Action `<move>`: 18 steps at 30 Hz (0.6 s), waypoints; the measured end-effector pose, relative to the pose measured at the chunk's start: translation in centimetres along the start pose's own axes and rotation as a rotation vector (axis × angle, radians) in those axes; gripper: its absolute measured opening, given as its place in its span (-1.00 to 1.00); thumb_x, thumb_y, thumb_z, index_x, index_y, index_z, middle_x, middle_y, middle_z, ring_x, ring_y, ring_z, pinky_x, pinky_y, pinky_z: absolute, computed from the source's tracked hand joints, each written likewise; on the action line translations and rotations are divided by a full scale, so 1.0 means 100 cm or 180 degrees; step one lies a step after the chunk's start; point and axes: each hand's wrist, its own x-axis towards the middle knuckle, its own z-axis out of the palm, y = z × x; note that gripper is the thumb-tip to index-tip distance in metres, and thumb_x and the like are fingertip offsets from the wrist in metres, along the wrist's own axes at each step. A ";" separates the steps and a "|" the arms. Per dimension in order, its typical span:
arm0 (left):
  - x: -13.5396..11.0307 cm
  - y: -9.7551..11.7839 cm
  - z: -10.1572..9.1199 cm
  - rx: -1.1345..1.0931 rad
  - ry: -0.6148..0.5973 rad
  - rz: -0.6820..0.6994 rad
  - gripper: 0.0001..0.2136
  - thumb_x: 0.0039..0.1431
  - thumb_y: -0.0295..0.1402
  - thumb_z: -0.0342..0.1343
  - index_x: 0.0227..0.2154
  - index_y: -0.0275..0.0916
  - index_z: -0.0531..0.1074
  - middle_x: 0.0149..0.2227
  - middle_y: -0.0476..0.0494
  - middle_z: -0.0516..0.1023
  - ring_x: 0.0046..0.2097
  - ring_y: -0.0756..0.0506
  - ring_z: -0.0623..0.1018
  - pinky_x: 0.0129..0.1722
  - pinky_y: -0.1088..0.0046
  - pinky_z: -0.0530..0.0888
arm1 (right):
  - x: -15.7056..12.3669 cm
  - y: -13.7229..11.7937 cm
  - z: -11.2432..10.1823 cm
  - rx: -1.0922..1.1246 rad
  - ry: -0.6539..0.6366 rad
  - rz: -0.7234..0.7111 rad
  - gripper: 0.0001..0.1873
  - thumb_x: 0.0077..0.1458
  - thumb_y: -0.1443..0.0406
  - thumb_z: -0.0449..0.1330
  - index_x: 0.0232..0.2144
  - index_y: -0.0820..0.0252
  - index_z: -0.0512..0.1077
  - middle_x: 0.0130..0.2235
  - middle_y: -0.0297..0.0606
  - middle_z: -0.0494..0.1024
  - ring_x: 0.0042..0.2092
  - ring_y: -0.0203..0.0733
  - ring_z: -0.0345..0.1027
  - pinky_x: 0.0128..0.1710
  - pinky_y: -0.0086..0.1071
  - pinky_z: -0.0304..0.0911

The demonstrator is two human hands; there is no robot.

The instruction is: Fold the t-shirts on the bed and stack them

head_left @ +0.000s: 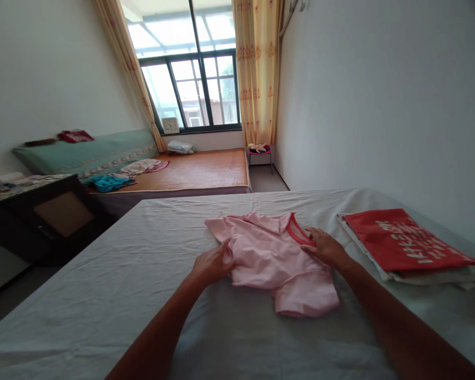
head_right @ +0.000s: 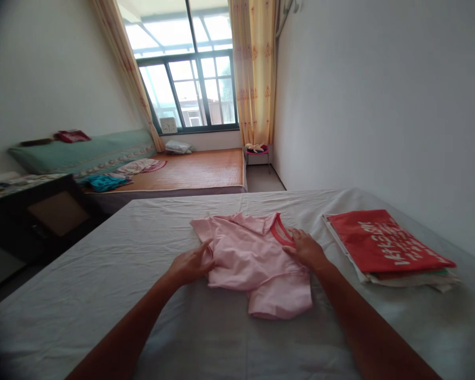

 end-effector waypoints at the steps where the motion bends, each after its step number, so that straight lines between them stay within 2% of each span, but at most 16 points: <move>1: -0.001 0.002 0.003 -0.0054 0.0067 0.0106 -0.37 0.03 -0.10 0.10 0.20 0.02 0.16 -0.04 -0.18 0.51 -0.07 -0.28 0.50 -0.14 0.27 0.37 | 0.000 0.000 0.001 0.0145 -0.0036 -0.0122 -0.44 -0.07 0.22 0.17 0.04 0.20 0.31 -0.13 -0.10 0.49 -0.11 -0.05 0.38 -0.05 -0.24 0.24; 4: 0.005 -0.007 0.002 -0.0907 0.0160 0.0314 -0.51 -0.01 -0.27 0.09 0.06 -0.04 0.36 -0.08 -0.11 0.52 -0.12 -0.17 0.50 -0.12 0.34 0.38 | 0.002 0.000 -0.005 0.0652 -0.0139 -0.0233 -0.49 -0.13 0.30 0.13 -0.04 0.18 0.38 -0.18 -0.19 0.51 -0.15 -0.10 0.39 -0.09 -0.28 0.26; 6: 0.010 -0.021 -0.003 -0.1964 0.0084 0.0104 -0.57 -0.02 -0.24 0.06 -0.04 -0.19 0.43 -0.21 -0.13 0.53 -0.24 -0.10 0.50 -0.19 0.37 0.42 | 0.002 0.002 -0.013 0.0937 -0.0250 -0.0125 -0.59 -0.14 0.30 0.14 -0.15 0.20 0.44 -0.17 -0.19 0.52 -0.14 -0.08 0.39 -0.10 -0.28 0.25; 8: 0.013 -0.036 -0.010 -0.2914 -0.0049 -0.0252 -0.60 -0.04 -0.21 0.05 -0.13 -0.28 0.45 -0.34 -0.09 0.49 -0.36 -0.04 0.47 -0.30 0.41 0.44 | 0.000 0.002 -0.022 0.1211 -0.0532 -0.0050 -0.66 -0.15 0.29 0.14 -0.24 0.23 0.47 -0.21 -0.19 0.53 -0.17 -0.09 0.40 -0.15 -0.31 0.26; 10: 0.012 -0.048 -0.017 -0.3333 -0.0080 -0.0457 -0.66 -0.09 -0.23 0.06 -0.24 -0.29 0.45 -0.44 -0.02 0.43 -0.46 0.03 0.41 -0.42 0.50 0.41 | -0.004 0.001 -0.030 0.1395 -0.0967 -0.0129 -0.73 -0.15 0.28 0.14 -0.32 0.25 0.48 -0.29 -0.23 0.54 -0.24 -0.13 0.39 -0.25 -0.37 0.25; 12: 0.007 -0.056 -0.024 -0.3181 -0.0217 -0.0435 -0.73 -0.11 -0.27 0.06 -0.35 -0.30 0.47 -0.53 0.04 0.34 -0.53 0.08 0.31 -0.55 0.62 0.29 | -0.008 -0.002 -0.037 0.1375 -0.1491 -0.0214 -0.78 -0.15 0.28 0.14 -0.40 0.25 0.48 -0.39 -0.28 0.52 -0.35 -0.20 0.37 -0.37 -0.42 0.21; 14: 0.002 -0.064 -0.031 -0.2769 -0.0708 -0.0292 -0.74 -0.11 -0.25 0.07 -0.39 -0.31 0.50 -0.59 0.06 0.28 -0.58 0.10 0.25 -0.62 0.64 0.19 | -0.010 -0.005 -0.043 0.1077 -0.1760 -0.0129 -0.82 -0.13 0.26 0.14 -0.46 0.23 0.47 -0.48 -0.32 0.49 -0.44 -0.23 0.33 -0.45 -0.44 0.16; 16: 0.000 -0.074 -0.038 -0.2324 -0.1257 -0.0174 -0.71 -0.11 -0.21 0.10 -0.37 -0.30 0.54 -0.60 0.05 0.29 -0.59 0.08 0.25 -0.64 0.62 0.19 | -0.008 -0.009 -0.047 0.0626 -0.1478 -0.0001 -0.81 -0.10 0.22 0.14 -0.46 0.22 0.47 -0.47 -0.29 0.50 -0.43 -0.21 0.35 -0.43 -0.42 0.17; 17: 0.000 -0.079 -0.041 -0.2162 -0.1361 -0.0161 -0.69 -0.11 -0.19 0.12 -0.35 -0.29 0.55 -0.59 0.03 0.32 -0.58 0.06 0.28 -0.63 0.61 0.22 | -0.006 -0.011 -0.049 0.0418 -0.1179 0.0018 -0.80 -0.09 0.21 0.15 -0.44 0.21 0.48 -0.42 -0.27 0.53 -0.38 -0.19 0.37 -0.39 -0.40 0.19; 18: 0.003 -0.084 -0.043 -0.2048 -0.1299 -0.0191 -0.67 -0.11 -0.18 0.13 -0.31 -0.28 0.56 -0.55 0.01 0.38 -0.54 0.03 0.34 -0.60 0.59 0.26 | -0.002 -0.015 -0.049 0.0259 -0.0889 -0.0013 -0.78 -0.07 0.19 0.15 -0.40 0.19 0.49 -0.36 -0.24 0.55 -0.33 -0.17 0.39 -0.33 -0.38 0.20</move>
